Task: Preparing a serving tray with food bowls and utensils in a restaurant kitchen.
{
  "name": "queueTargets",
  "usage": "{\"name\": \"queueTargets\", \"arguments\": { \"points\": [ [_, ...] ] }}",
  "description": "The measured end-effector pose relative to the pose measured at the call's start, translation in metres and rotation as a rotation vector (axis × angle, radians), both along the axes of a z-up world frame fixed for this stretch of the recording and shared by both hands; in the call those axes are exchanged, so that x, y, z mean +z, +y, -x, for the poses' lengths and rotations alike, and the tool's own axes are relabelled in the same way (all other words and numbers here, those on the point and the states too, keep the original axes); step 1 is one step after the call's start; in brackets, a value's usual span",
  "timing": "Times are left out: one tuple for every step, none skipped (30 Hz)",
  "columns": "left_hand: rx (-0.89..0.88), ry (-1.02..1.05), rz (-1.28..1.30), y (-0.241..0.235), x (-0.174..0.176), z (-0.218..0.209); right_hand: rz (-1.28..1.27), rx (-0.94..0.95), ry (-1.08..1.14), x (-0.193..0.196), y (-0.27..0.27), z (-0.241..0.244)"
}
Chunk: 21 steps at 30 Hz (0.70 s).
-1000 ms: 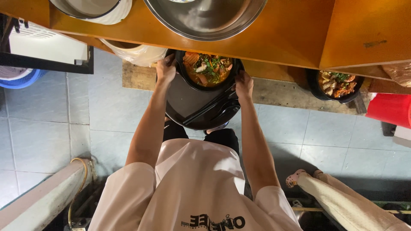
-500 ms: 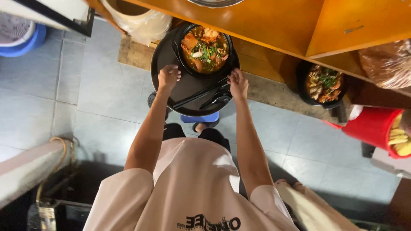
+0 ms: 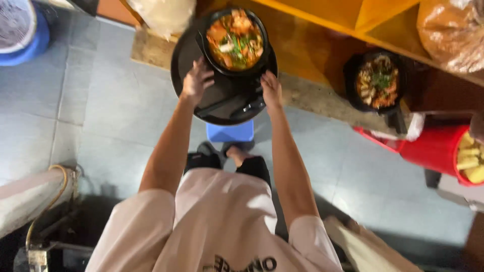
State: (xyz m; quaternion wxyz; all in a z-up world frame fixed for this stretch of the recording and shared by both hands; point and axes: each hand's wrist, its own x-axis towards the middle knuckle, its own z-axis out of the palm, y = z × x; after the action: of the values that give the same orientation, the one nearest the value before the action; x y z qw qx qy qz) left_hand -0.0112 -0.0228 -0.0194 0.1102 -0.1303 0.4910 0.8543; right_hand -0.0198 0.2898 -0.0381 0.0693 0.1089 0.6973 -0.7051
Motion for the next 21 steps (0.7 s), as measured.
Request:
{"name": "queueTargets", "arguments": {
  "points": [
    [0.003,0.003,0.008,0.000,-0.002,0.001,0.008,0.003,0.003,-0.015,-0.001,0.003],
    [0.011,-0.042,0.031,-0.001,-0.004,0.003,0.082,-0.007,0.027,-0.029,-0.003,0.007],
    [0.013,-0.102,0.047,0.005,-0.012,-0.009,0.149,-0.023,0.035,-0.047,0.003,-0.004],
    [0.012,-0.116,0.048,0.008,-0.011,-0.018,0.149,-0.025,0.022,-0.040,0.000,-0.016],
    [0.021,-0.066,0.054,0.009,-0.005,-0.011,0.189,-0.034,0.032,-0.027,-0.005,-0.010],
    [0.030,-0.016,0.059,0.010,0.002,-0.004,0.230,-0.042,0.042,-0.014,-0.009,-0.005],
    [0.030,-0.018,0.060,0.010,0.002,-0.007,0.230,-0.041,0.039,-0.014,-0.010,-0.006],
    [0.026,-0.029,0.049,0.011,0.003,-0.009,0.232,-0.035,0.039,-0.014,-0.010,-0.007],
    [0.022,-0.034,0.037,0.011,0.004,-0.008,0.233,-0.027,0.045,-0.013,-0.010,-0.004],
    [0.023,-0.032,0.037,0.011,0.007,-0.007,0.233,-0.026,0.047,-0.003,-0.011,-0.002],
    [-0.006,-0.023,0.058,0.011,0.009,-0.009,0.236,-0.029,0.042,0.006,-0.012,-0.003],
    [-0.034,-0.015,0.079,0.012,0.012,-0.010,0.239,-0.032,0.037,0.015,-0.013,-0.004],
    [-0.034,-0.017,0.078,0.011,0.013,-0.011,0.238,-0.032,0.035,0.024,-0.013,-0.004],
    [-0.039,-0.019,0.077,0.011,0.015,-0.011,0.226,-0.044,-0.034,0.033,-0.014,-0.003],
    [-0.044,-0.019,0.072,0.012,0.016,-0.011,0.211,-0.057,-0.101,0.042,-0.013,-0.002],
    [-0.044,-0.019,0.069,0.013,0.018,-0.009,0.208,-0.057,-0.101,0.045,-0.013,0.000],
    [-0.045,-0.023,0.090,0.012,0.019,-0.009,0.175,-0.059,-0.114,0.047,-0.014,0.001],
    [-0.047,-0.028,0.110,0.012,0.021,-0.009,0.143,-0.060,-0.127,0.049,-0.015,0.002],
    [-0.044,-0.034,0.109,0.012,0.017,-0.010,0.141,-0.058,-0.134,0.045,-0.014,0.002],
    [-0.038,-0.035,0.096,0.011,0.014,-0.012,0.170,-0.063,-0.116,0.040,-0.013,0.001],
    [-0.034,-0.030,0.084,0.011,0.012,-0.011,0.199,-0.071,-0.095,0.038,-0.012,0.003]
  ]
}}
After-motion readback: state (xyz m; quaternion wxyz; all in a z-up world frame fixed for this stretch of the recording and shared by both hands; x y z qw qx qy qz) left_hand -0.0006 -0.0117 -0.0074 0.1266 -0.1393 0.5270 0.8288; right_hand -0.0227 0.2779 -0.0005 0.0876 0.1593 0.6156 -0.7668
